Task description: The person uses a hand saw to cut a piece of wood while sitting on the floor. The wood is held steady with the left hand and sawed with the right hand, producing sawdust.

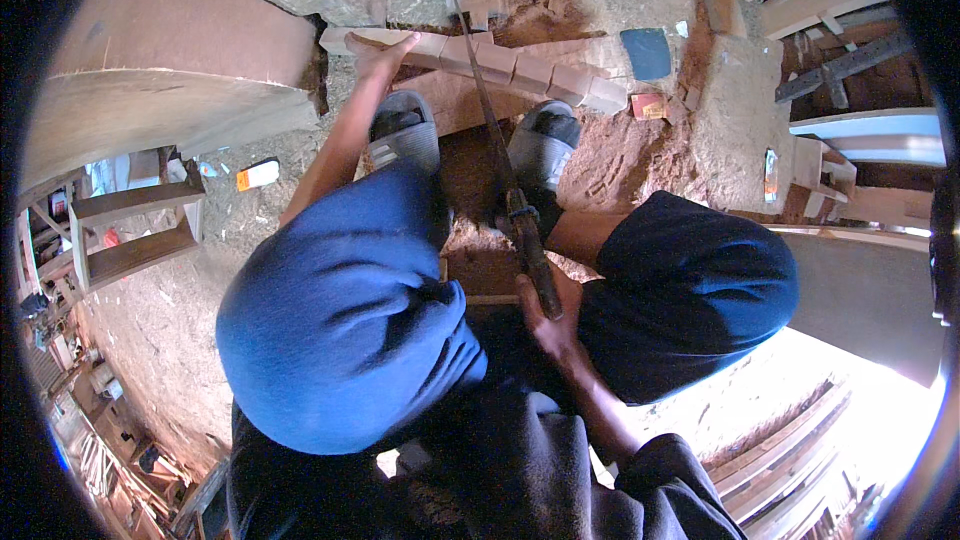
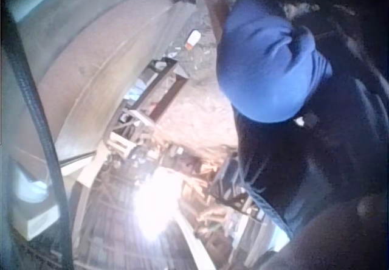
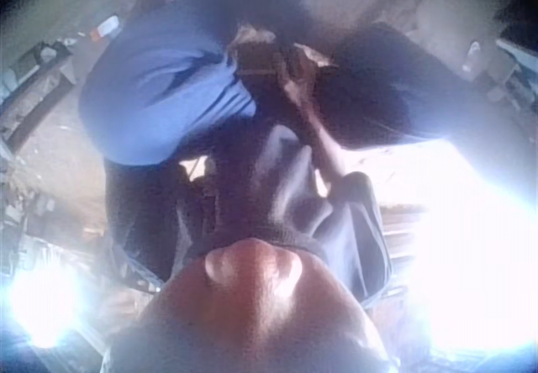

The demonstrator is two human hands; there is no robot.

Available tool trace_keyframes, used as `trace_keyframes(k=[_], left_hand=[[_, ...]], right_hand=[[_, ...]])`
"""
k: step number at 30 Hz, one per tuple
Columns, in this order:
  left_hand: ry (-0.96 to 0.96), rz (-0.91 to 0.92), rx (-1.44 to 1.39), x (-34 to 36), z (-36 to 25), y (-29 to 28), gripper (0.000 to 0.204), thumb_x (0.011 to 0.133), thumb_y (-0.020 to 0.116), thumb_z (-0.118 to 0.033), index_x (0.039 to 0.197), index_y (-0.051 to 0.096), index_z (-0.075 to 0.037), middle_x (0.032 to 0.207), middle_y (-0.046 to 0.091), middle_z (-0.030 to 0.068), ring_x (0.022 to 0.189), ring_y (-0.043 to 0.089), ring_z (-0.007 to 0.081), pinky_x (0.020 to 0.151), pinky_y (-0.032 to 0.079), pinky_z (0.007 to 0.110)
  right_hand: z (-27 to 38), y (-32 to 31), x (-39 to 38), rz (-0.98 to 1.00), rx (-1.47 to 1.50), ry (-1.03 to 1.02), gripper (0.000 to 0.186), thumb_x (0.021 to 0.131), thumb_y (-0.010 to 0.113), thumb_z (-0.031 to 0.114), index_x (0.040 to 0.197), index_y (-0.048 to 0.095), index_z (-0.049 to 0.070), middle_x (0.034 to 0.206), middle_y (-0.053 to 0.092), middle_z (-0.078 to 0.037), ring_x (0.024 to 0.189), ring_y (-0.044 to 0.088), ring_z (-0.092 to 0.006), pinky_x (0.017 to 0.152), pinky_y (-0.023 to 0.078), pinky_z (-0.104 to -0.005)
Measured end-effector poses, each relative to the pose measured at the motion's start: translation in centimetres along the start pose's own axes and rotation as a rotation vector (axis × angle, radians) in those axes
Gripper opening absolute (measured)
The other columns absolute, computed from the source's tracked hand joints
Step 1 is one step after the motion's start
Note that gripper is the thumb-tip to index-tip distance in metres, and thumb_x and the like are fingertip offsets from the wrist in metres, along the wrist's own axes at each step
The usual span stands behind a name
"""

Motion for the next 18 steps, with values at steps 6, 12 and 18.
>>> trace_keyframes(k=[6,12,18], left_hand=[[-0.026,0.016,-0.279,5.4,6.5,-0.9,0.113,0.063,0.087,-0.052,0.143,0.031,0.005,0.14,0.047,0.0185,0.126,0.049,0.03,0.107,0.037,0.043],[-0.314,0.307,-0.308,-3.9,0.9,1.7,0.107,0.064,0.084,-0.056,0.144,0.036,-0.006,0.143,0.044,0.0145,0.123,0.051,0.0357,0.101,0.039,0.054],[-0.096,0.352,-0.243,-7.0,-3.3,-1.9,0.069,0.067,0.087,-0.041,0.12,0.066,-0.002,0.114,0.068,0.0142,0.11,0.061,0.0262,0.096,0.044,0.038]], right_hand=[[1.2,1.6,0.2,0.151,0.124,0.047,0.017,0.086,0.064,0.013,0.097,0.058,0.002,0.069,0.056,-0.008,0.063,0.052,-0.0163,0.059,0.046,-0.034],[0.6,0.5,-0.4,0.134,0.065,0.09,0.022,0.087,0.062,0.015,0.104,0.057,0.002,0.071,0.056,-0.009,0.063,0.053,-0.0167,0.059,0.046,-0.0346],[1.5,1.3,0.1,0.141,0.084,0.025,0.02,0.089,0.063,0.016,0.103,0.06,0.002,0.076,0.06,-0.011,0.067,0.058,-0.0216,0.062,0.049,-0.0362]])
Point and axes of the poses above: each hand's wrist, its own x-axis towards the middle knuckle, its own y-axis out of the palm, z = x × y, the point moved 8 cm from there along x, towards the middle knuckle
